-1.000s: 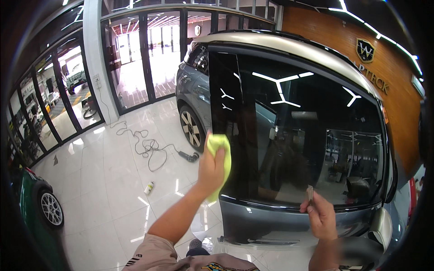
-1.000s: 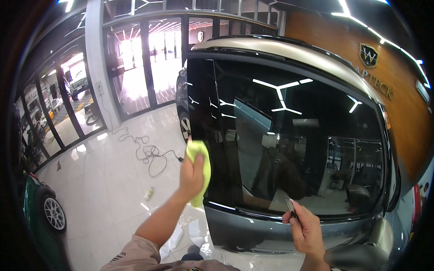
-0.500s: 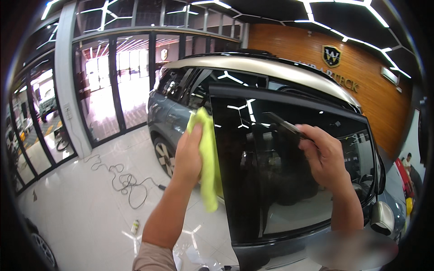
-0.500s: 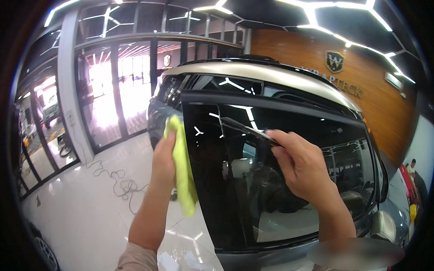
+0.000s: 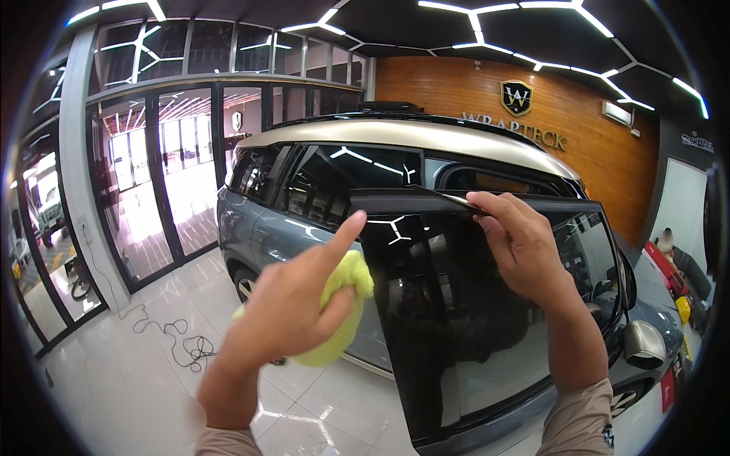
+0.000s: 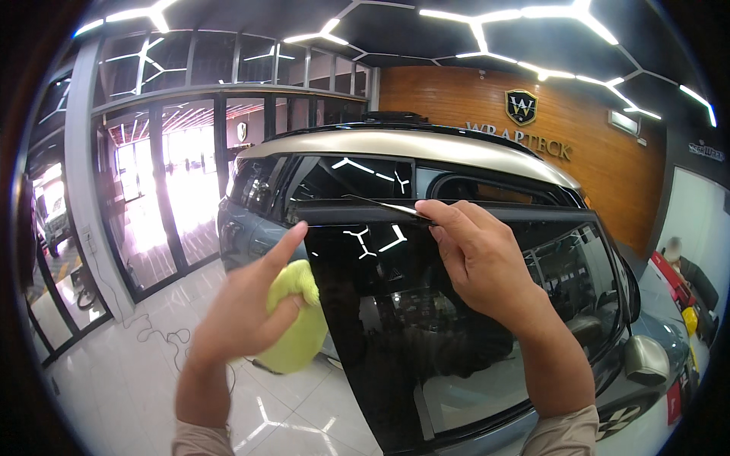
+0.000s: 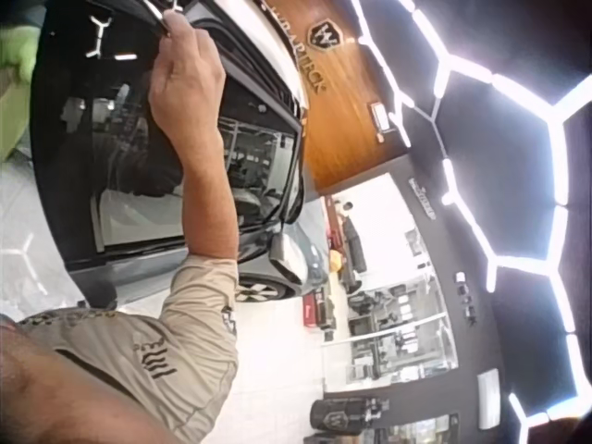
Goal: The person trims excess tint film from the edges of a car window using a utility knife and wipes the surface with a yellow microfiber cloth. The person works along the window perimeter, peels away trimmed film, and smooths the remaining film with the cloth.
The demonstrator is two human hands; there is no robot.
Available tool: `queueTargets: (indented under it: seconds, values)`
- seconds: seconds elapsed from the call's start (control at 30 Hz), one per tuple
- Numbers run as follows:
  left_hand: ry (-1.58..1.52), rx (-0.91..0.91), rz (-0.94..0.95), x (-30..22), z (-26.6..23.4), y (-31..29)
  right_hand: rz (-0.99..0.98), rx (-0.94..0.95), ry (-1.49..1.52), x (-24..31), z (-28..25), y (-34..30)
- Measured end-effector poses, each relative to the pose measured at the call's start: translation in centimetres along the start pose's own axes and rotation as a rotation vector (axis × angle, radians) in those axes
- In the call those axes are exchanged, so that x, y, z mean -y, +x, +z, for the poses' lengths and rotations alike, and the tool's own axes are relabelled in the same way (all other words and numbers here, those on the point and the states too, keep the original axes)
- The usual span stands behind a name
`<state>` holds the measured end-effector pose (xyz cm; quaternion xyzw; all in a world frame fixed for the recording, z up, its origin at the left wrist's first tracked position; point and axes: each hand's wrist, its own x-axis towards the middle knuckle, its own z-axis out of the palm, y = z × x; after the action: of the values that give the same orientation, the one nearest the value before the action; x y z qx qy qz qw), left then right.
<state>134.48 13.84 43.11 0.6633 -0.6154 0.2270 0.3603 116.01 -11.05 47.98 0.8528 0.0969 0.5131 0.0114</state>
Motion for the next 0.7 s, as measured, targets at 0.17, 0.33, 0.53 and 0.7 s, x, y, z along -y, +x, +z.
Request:
queueTargets:
  seconds: [0.17, 0.33, 0.53, 0.7]
  values:
    - [0.263, 0.366, -0.122, -3.3, -4.1, 4.3, 0.018, -0.024, 0.057, -0.8, -0.3, -1.1]
    - [0.31, 0.373, -0.151, -4.4, -3.9, 4.2, 0.217, -0.083, 0.159, 0.0, -0.7, -2.9]
    - [0.535, 0.364, -0.12, -6.6, -3.0, 3.5, 0.442, -0.165, 0.34, 1.2, -1.7, -7.3]
    - [0.862, 0.455, -0.075, -10.5, -1.6, 3.7, 0.635, -0.234, 0.549, -0.1, -3.7, -11.6]
